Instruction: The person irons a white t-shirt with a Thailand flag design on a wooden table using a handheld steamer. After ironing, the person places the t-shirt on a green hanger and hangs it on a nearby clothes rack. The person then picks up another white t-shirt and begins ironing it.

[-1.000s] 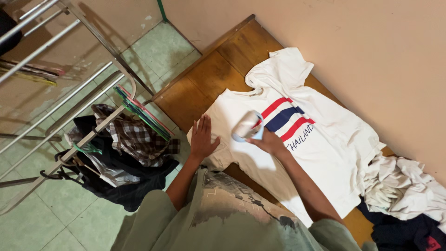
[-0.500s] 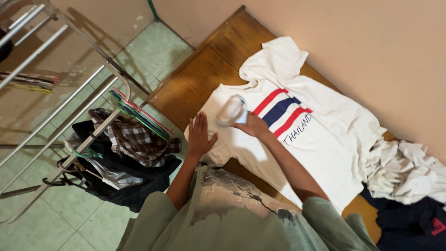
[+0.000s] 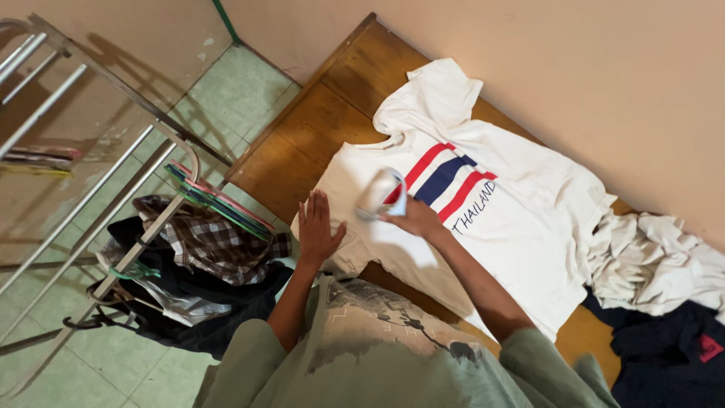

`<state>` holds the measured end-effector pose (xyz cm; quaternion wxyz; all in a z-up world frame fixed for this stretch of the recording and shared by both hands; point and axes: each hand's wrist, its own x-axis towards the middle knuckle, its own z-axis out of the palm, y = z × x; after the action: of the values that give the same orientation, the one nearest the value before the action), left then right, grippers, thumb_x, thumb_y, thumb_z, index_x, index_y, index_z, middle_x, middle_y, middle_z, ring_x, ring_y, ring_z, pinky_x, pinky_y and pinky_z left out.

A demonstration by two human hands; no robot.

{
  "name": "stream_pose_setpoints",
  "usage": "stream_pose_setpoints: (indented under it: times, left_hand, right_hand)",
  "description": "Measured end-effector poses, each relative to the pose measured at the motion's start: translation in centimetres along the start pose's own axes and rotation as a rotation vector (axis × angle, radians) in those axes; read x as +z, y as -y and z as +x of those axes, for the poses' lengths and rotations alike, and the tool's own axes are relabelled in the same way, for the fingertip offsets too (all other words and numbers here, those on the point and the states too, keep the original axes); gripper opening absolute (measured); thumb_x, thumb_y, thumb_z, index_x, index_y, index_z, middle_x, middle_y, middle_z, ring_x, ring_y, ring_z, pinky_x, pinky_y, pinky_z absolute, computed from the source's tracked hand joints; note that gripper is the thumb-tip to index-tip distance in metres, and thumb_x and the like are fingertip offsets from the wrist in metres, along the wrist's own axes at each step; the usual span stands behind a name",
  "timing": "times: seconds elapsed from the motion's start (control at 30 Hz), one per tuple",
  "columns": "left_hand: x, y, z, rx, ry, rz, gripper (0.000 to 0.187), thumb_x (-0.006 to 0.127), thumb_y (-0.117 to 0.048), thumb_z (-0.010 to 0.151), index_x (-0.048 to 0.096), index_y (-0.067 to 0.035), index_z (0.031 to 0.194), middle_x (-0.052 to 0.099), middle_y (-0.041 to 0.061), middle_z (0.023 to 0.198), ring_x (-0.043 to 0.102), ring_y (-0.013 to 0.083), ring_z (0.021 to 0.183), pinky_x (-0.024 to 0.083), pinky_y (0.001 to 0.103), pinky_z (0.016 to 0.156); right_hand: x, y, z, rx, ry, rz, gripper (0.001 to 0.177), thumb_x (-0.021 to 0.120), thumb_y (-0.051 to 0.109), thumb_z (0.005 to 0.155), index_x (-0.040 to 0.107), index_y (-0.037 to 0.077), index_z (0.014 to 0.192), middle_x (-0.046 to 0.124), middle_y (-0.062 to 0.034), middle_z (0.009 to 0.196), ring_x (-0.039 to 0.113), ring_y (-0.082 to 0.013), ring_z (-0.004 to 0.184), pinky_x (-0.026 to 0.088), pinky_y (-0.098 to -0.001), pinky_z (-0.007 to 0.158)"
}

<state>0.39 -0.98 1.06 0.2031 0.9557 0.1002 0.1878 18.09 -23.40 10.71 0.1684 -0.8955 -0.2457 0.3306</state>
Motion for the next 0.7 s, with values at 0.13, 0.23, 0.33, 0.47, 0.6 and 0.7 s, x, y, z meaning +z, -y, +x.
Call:
stream_pose_setpoints:
  times: [0.13, 0.23, 0.33, 0.47, 0.6, 0.7]
  left_hand:
    - [0.0, 0.2, -0.1, 0.013, 0.012, 0.001, 0.086, 0.055, -0.048, 0.1, 0.024, 0.002, 0.162, 0.024, 0.023, 0.169, 0.018, 0.0371, 0.159, 0.012, 0.058, 0.127]
    - [-0.3, 0.1, -0.3, 0.044, 0.009, 0.087, 0.082, 0.055, -0.048, 0.101, 0.027, 0.0, 0.162, 0.022, 0.023, 0.169, 0.016, 0.0375, 0.159, 0.011, 0.06, 0.126]
    - [-0.8, 0.6, -0.4, 0.095, 0.052, 0.043, 0.079, 0.052, -0.048, 0.103, 0.028, -0.002, 0.163, 0.019, 0.022, 0.171, 0.014, 0.0386, 0.16, 0.011, 0.06, 0.128]
    - [-0.5, 0.8, 0.5, 0.191, 0.132, 0.002, 0.076, 0.049, -0.055, 0.104, 0.031, -0.013, 0.164, 0.015, 0.018, 0.172, 0.008, 0.039, 0.16, 0.009, 0.062, 0.126]
    - [0.5, 0.7, 2.0, 0.215, 0.222, 0.104, 0.078, 0.047, -0.062, 0.1, 0.034, -0.019, 0.163, 0.012, 0.015, 0.173, 0.005, 0.0378, 0.159, 0.005, 0.065, 0.123]
    - [1.0, 0.3, 2.4, 0.229, 0.213, 0.091, 0.077, 0.046, -0.064, 0.1, 0.035, -0.021, 0.163, 0.012, 0.014, 0.173, 0.005, 0.0368, 0.16, 0.003, 0.065, 0.124]
  right_hand:
    - [0.8, 3.1, 3.9, -0.049, -0.068, 0.009, 0.108, 0.072, 0.075, 0.074, 0.045, 0.0, 0.146, 0.059, -0.0287, 0.134, 0.062, -0.0416, 0.119, 0.05, -0.0462, 0.1]
    - [1.4, 3.1, 4.3, -0.085, -0.087, 0.086, 0.093, 0.076, 0.067, 0.074, 0.055, 0.003, 0.138, 0.066, -0.0245, 0.126, 0.067, -0.0387, 0.113, 0.053, -0.0455, 0.095]
    - [2.5, 0.4, 2.0, -0.168, -0.228, 0.243, 0.065, 0.083, 0.046, 0.077, 0.062, 0.005, 0.123, 0.073, -0.0214, 0.111, 0.072, -0.0356, 0.102, 0.055, -0.0438, 0.09]
    - [5.1, -4.4, -4.6, -0.156, -0.574, 0.205, 0.025, 0.076, 0.02, 0.092, 0.068, 0.01, 0.113, 0.071, -0.0188, 0.107, 0.069, -0.0376, 0.1, 0.054, -0.0469, 0.088]
    - [6.9, -6.5, -8.5, -0.053, -0.651, 0.187, 0.049, 0.073, 0.021, 0.092, 0.054, 0.002, 0.133, 0.06, -0.0221, 0.133, 0.059, -0.0449, 0.12, 0.05, -0.0511, 0.1]
    - [7.5, -7.8, -9.1, -0.075, -0.711, 0.013, 0.057, 0.078, 0.023, 0.087, 0.058, 0.006, 0.136, 0.048, -0.0241, 0.152, 0.037, -0.0534, 0.142, 0.037, -0.0608, 0.111]
